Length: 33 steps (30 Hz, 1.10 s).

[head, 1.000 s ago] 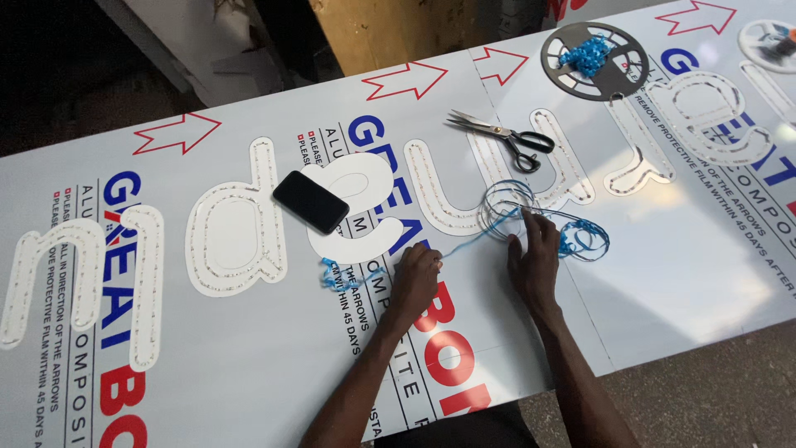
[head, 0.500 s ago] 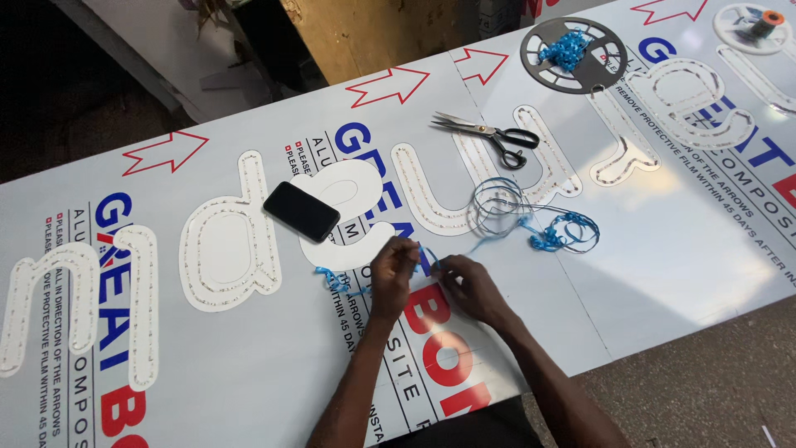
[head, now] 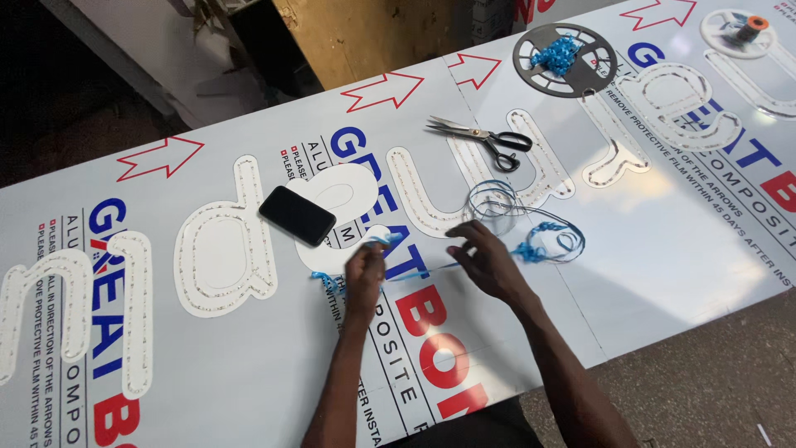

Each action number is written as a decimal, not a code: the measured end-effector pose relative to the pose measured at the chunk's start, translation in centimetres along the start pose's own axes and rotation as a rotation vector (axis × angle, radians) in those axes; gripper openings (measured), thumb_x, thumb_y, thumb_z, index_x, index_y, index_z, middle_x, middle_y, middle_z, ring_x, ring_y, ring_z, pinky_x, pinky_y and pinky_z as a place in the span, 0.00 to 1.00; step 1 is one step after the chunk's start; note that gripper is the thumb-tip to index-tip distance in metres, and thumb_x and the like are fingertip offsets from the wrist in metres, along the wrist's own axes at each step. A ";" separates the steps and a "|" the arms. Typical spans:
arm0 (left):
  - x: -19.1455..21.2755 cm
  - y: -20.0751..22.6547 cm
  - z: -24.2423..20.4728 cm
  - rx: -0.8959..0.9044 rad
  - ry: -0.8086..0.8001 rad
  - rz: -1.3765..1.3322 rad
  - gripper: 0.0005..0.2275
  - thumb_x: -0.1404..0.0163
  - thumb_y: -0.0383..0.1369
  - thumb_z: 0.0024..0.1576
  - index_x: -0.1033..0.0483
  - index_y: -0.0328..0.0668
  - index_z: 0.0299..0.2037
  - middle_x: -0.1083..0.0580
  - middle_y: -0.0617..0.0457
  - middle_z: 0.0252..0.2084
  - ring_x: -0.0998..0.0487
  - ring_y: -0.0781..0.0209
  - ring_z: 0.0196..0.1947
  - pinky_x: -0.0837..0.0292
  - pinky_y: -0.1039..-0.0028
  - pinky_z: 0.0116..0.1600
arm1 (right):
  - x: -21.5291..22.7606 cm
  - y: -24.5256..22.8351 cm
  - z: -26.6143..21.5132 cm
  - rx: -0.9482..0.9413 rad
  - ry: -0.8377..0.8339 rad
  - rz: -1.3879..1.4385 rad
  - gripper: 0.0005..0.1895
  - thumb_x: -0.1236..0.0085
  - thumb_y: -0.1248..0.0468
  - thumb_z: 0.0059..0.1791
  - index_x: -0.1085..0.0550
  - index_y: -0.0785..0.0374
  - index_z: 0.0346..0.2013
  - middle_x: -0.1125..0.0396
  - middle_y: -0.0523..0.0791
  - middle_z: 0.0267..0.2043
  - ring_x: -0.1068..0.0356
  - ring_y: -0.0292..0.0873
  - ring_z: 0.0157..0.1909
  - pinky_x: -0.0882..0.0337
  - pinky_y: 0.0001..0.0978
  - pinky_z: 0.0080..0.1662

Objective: The person uses scissors to cut a blue LED strip and then threads it through the channels of white letter-shaped frames laid out on a workbench. The person carefully guides the strip through the contours of the letters, ensuring it fits within the designated paths.

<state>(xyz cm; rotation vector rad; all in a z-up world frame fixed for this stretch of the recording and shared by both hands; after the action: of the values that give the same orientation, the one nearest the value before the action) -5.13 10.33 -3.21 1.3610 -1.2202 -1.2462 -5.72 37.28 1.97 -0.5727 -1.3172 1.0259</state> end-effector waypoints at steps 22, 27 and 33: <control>-5.6 -2.5 -1.3 -0.018 -0.139 0.085 0.10 0.45 0.35 0.73 0.15 0.36 0.50 0.15 0.43 0.38 0.15 0.63 0.32 0.18 0.73 0.37 | -2.1 -0.2 -3.2 0.018 0.136 0.195 0.20 0.40 0.70 0.60 0.20 0.58 0.67 0.24 0.53 0.56 0.19 0.50 0.46 0.19 0.44 0.43; -4.6 -2.5 -0.6 -0.029 -0.052 -0.095 0.17 0.56 0.39 0.78 0.19 0.32 0.57 0.16 0.42 0.39 0.16 0.64 0.34 0.19 0.80 0.37 | -3.7 1.2 -3.8 -0.170 -0.287 0.013 0.29 0.39 0.68 0.56 0.26 0.57 0.74 0.18 0.56 0.54 0.15 0.64 0.46 0.22 0.60 0.46; -0.1 -2.1 0.3 -0.032 0.298 -0.118 0.16 0.62 0.36 0.78 0.21 0.40 0.47 0.17 0.46 0.41 0.17 0.64 0.36 0.23 0.79 0.38 | -2.7 3.4 -3.1 -0.052 -0.257 -0.007 0.13 0.44 0.66 0.57 0.13 0.58 0.50 0.19 0.54 0.40 0.19 0.61 0.40 0.24 0.52 0.41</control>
<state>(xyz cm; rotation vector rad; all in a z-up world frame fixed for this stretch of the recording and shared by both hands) -5.28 10.72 -5.34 1.5502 -0.9213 -1.0894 -3.50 37.18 -2.92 -0.4855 -1.5739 1.0885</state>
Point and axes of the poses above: each hand's wrist, its own z-axis towards the middle knuckle, its own x-axis out of the back of the hand, y = z × x, the point moved 2 cm from there along z, towards the middle knuckle
